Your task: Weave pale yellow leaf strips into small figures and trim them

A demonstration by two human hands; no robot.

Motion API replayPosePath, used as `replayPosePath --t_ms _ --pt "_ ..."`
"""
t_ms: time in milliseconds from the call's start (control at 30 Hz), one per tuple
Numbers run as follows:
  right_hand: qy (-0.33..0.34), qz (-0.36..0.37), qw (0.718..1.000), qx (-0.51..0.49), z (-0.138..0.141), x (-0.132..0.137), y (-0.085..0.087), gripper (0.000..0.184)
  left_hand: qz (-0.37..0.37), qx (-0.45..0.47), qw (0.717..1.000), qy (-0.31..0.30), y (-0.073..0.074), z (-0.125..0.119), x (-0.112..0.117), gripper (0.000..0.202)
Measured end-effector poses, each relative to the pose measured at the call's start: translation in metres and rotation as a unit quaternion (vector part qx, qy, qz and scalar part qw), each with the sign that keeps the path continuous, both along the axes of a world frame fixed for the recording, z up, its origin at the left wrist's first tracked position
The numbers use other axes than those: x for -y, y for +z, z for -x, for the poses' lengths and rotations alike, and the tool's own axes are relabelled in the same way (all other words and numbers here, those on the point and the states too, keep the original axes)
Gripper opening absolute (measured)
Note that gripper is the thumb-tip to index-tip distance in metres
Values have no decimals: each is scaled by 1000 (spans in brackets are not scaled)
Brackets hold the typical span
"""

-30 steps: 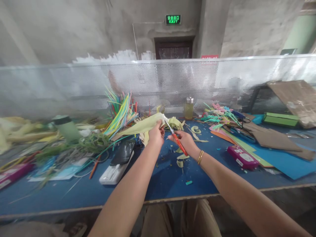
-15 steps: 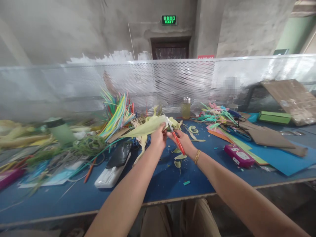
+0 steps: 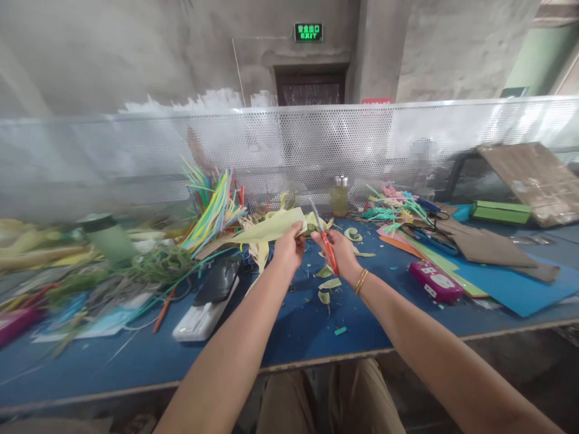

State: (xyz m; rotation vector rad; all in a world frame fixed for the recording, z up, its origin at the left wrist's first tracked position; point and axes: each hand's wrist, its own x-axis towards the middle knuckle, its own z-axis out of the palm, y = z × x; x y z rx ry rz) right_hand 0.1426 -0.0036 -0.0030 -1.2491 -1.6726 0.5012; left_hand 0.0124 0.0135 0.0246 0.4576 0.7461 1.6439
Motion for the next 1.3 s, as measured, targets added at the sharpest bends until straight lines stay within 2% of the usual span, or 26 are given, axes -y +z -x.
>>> replayPosePath --t_ms 100,167,200,267,333,500,567,633,667,733,800,833,900,1000,1100,1233,1300 --pt "-150 35 983 96 -28 -9 13 50 15 -33 999 -14 -2 2 -1 12" --pt "-236 81 955 162 -51 -15 18 60 23 -59 998 -27 -4 3 -2 13" --pt "-259 105 939 198 -62 -18 19 58 26 -72 996 -36 -5 3 -3 13" --pt "-284 147 908 271 -79 -23 18 49 29 -99 993 -57 -7 4 -4 12" --pt "-279 176 885 330 -91 -26 14 37 30 -126 988 -78 -9 4 -4 13" --pt "-266 208 868 365 -102 -23 16 26 30 -191 975 -107 -14 7 -4 25" --pt "-285 172 874 355 -99 -20 22 32 30 -211 970 -115 -16 6 -3 31" --pt "-259 87 915 297 -89 -17 27 46 17 -257 957 -136 -18 5 0 33" --pt "-218 38 944 245 -82 -16 28 52 4 -291 945 -151 -19 3 2 32" --pt "-57 -16 992 113 -65 -16 25 53 -26 -360 915 -180 -22 0 5 29" --pt "68 -7 997 27 -48 -19 18 50 -47 -392 898 -197 -23 -2 7 27" --pt "92 2 996 13 -42 -20 13 46 -51 -393 896 -201 -24 -3 7 27" --pt "83 13 996 -4 -34 -25 4 39 -56 -393 894 -207 -24 -2 7 28" --pt "7 -3 1000 -18 -35 -32 -3 29 -65 -413 882 -219 -21 2 4 28" --pt "-53 -31 998 -14 -41 -37 -4 25 -73 -431 878 -196 -19 6 2 28" --pt "-72 -36 996 -30 -44 -38 -2 29 -68 -430 884 -168 -20 8 -1 25" --pt "-71 -39 997 -7 -43 -36 -2 31 -67 -422 891 -155 -23 6 -2 24"
